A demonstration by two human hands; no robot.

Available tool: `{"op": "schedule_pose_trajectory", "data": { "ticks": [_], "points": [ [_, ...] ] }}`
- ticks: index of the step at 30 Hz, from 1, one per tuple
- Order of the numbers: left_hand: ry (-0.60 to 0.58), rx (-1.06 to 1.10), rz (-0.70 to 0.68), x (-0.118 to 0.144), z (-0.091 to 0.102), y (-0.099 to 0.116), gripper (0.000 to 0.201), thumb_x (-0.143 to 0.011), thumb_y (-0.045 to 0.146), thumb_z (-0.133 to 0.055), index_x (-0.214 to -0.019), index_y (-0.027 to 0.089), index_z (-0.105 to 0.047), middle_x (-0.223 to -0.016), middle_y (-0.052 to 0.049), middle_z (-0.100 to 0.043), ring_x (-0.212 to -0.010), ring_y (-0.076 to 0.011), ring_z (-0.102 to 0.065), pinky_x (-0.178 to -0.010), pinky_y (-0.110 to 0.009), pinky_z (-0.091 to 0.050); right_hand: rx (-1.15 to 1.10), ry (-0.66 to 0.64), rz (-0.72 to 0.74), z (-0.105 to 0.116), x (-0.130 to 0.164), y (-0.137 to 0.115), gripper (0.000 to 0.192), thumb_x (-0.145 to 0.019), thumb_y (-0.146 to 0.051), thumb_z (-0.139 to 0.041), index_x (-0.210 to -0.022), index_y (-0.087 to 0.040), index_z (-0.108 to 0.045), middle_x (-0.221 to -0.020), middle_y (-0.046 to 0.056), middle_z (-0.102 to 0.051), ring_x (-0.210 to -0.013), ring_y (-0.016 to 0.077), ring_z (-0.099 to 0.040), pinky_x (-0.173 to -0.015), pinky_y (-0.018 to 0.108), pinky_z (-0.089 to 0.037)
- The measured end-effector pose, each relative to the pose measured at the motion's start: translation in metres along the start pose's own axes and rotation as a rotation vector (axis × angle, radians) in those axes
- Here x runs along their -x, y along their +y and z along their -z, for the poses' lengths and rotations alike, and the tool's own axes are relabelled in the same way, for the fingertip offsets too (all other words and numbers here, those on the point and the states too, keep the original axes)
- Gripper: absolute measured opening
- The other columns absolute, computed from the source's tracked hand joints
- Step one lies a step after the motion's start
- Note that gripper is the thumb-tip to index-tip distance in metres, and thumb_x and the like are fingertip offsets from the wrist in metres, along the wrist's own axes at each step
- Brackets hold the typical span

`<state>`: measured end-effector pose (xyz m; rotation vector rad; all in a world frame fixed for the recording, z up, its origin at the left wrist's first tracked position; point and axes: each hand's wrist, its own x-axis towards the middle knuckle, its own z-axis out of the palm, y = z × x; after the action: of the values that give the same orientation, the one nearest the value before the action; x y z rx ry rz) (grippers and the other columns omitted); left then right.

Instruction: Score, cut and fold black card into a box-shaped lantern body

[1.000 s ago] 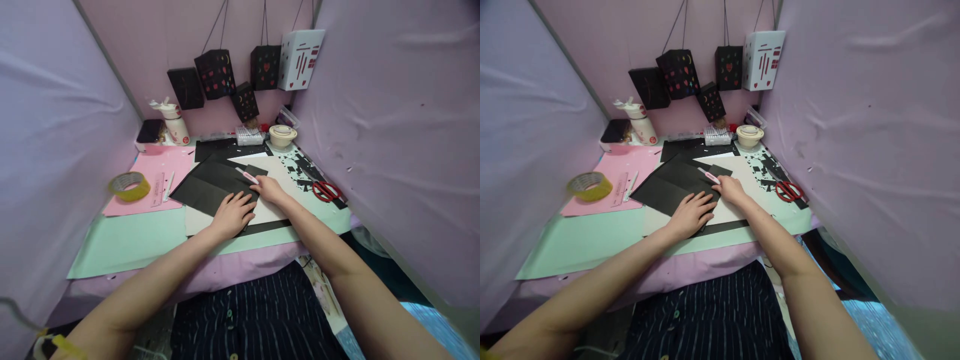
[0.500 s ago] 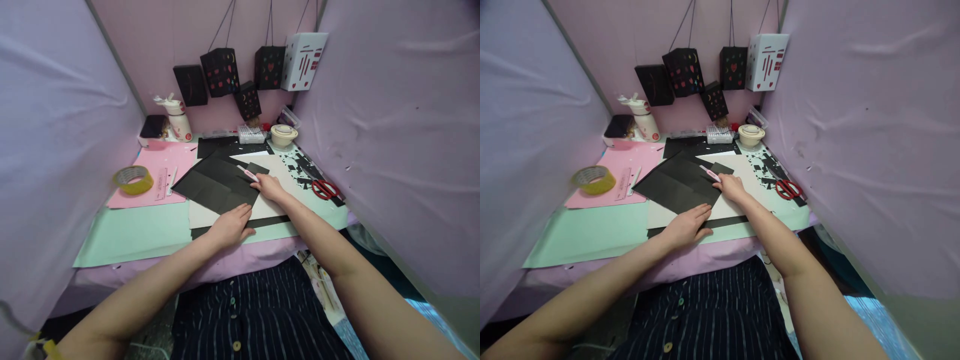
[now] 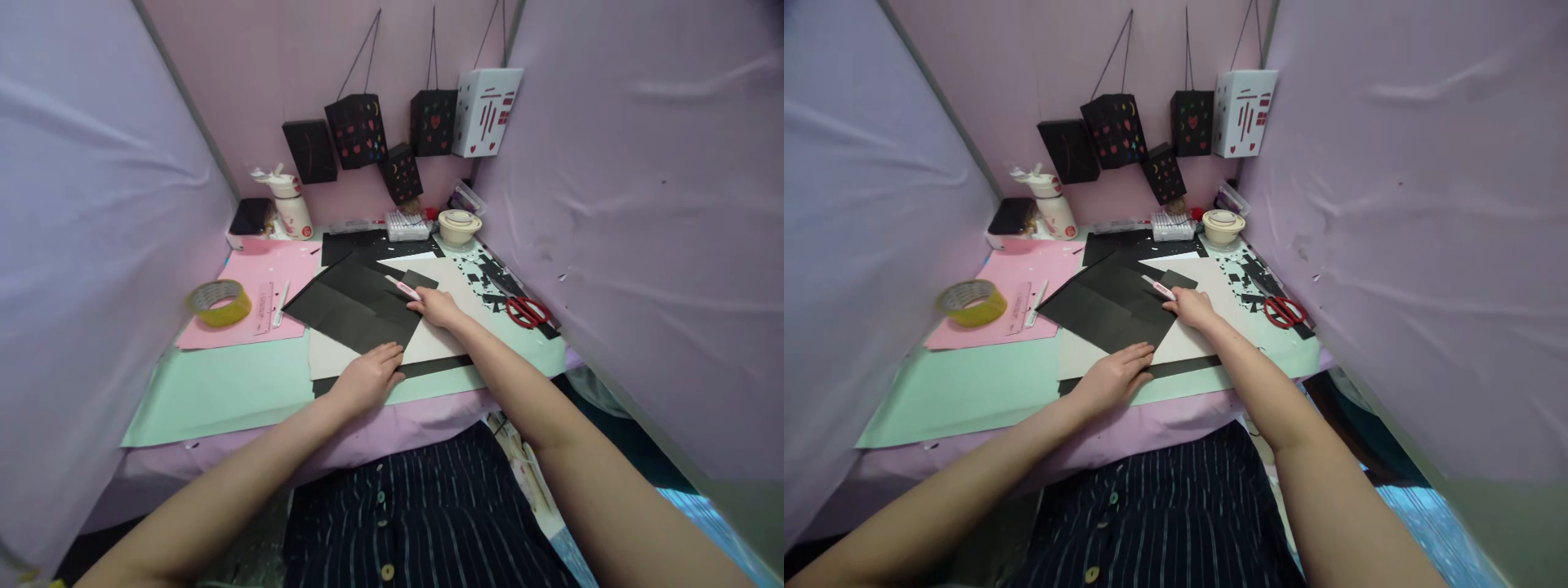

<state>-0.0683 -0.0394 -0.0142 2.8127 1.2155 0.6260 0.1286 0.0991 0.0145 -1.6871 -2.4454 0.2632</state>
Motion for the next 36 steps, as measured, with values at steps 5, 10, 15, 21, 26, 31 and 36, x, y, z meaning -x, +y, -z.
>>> {"op": "schedule_pose_trajectory", "data": {
  "ticks": [5, 10, 15, 21, 26, 31, 36],
  "points": [
    [-0.091, 0.016, -0.006, -0.01, 0.004, -0.011, 0.029, -0.095, 0.031, -0.054, -0.117, 0.015, -0.063, -0.129, -0.01, -0.063, -0.127, -0.0223, -0.054, -0.104, -0.036, -0.048, -0.017, -0.029, -0.023, 0.003, -0.007, 0.002, 0.029, -0.094, -0.046, -0.051, -0.105, -0.021, -0.058, -0.106, 0.009, -0.071, -0.09, 0.0239, -0.064, -0.068, 0.027, -0.036],
    [-0.058, -0.012, -0.121, -0.004, -0.002, -0.018, 0.031, -0.1, 0.027, -0.042, -0.118, 0.012, -0.062, -0.128, -0.012, -0.063, -0.126, -0.0228, -0.054, -0.101, -0.036, -0.05, -0.034, -0.054, -0.027, 0.005, -0.009, 0.002, 0.031, -0.093, -0.049, -0.05, -0.105, -0.022, -0.059, -0.105, 0.008, -0.071, -0.09, 0.0237, -0.064, -0.068, 0.027, -0.037],
    [-0.015, -0.036, -0.2, 0.0, -0.002, -0.017, 0.034, -0.102, 0.021, -0.034, -0.113, 0.012, -0.064, -0.121, -0.012, -0.067, -0.118, -0.0214, -0.06, -0.103, -0.039, -0.049, -0.035, -0.06, -0.031, 0.006, -0.007, 0.001, 0.031, -0.093, -0.049, -0.051, -0.105, -0.022, -0.06, -0.104, 0.008, -0.071, -0.09, 0.0236, -0.064, -0.07, 0.027, -0.038],
    [0.166, -0.113, -0.288, 0.001, 0.0, -0.011, 0.029, -0.099, 0.013, -0.037, -0.092, 0.012, -0.065, -0.099, -0.01, -0.07, -0.1, -0.0188, -0.067, -0.092, -0.035, -0.056, -0.025, -0.055, -0.034, 0.003, -0.009, 0.001, 0.032, -0.093, -0.049, -0.051, -0.106, -0.021, -0.06, -0.106, 0.008, -0.071, -0.092, 0.0223, -0.064, -0.07, 0.026, -0.037],
    [0.278, -0.172, -0.286, 0.002, 0.002, -0.01, 0.023, -0.095, 0.009, -0.042, -0.085, 0.013, -0.062, -0.089, -0.008, -0.069, -0.09, -0.0169, -0.067, -0.081, -0.028, -0.057, -0.031, -0.072, -0.036, 0.005, -0.008, 0.0, 0.032, -0.092, -0.048, -0.051, -0.106, -0.021, -0.06, -0.107, 0.008, -0.071, -0.092, 0.0225, -0.064, -0.068, 0.025, -0.037],
    [0.301, -0.209, -0.302, 0.0, 0.006, -0.009, 0.021, -0.094, 0.009, -0.043, -0.085, 0.015, -0.061, -0.089, -0.005, -0.07, -0.087, -0.0158, -0.068, -0.069, -0.024, -0.056, -0.035, -0.082, -0.04, 0.007, -0.007, -0.001, 0.033, -0.092, -0.05, -0.052, -0.106, -0.022, -0.059, -0.107, 0.008, -0.07, -0.094, 0.0231, -0.063, -0.07, 0.026, -0.037],
    [0.271, -0.108, -0.436, 0.006, 0.012, -0.002, 0.02, -0.096, 0.012, -0.042, -0.091, 0.014, -0.062, -0.093, -0.005, -0.072, -0.092, -0.0155, -0.068, -0.076, -0.025, -0.056, -0.035, -0.053, -0.052, 0.004, -0.007, 0.0, 0.032, -0.093, -0.049, -0.051, -0.106, -0.021, -0.059, -0.107, 0.009, -0.07, -0.094, 0.024, -0.063, -0.072, 0.027, -0.038]
  ]
}}
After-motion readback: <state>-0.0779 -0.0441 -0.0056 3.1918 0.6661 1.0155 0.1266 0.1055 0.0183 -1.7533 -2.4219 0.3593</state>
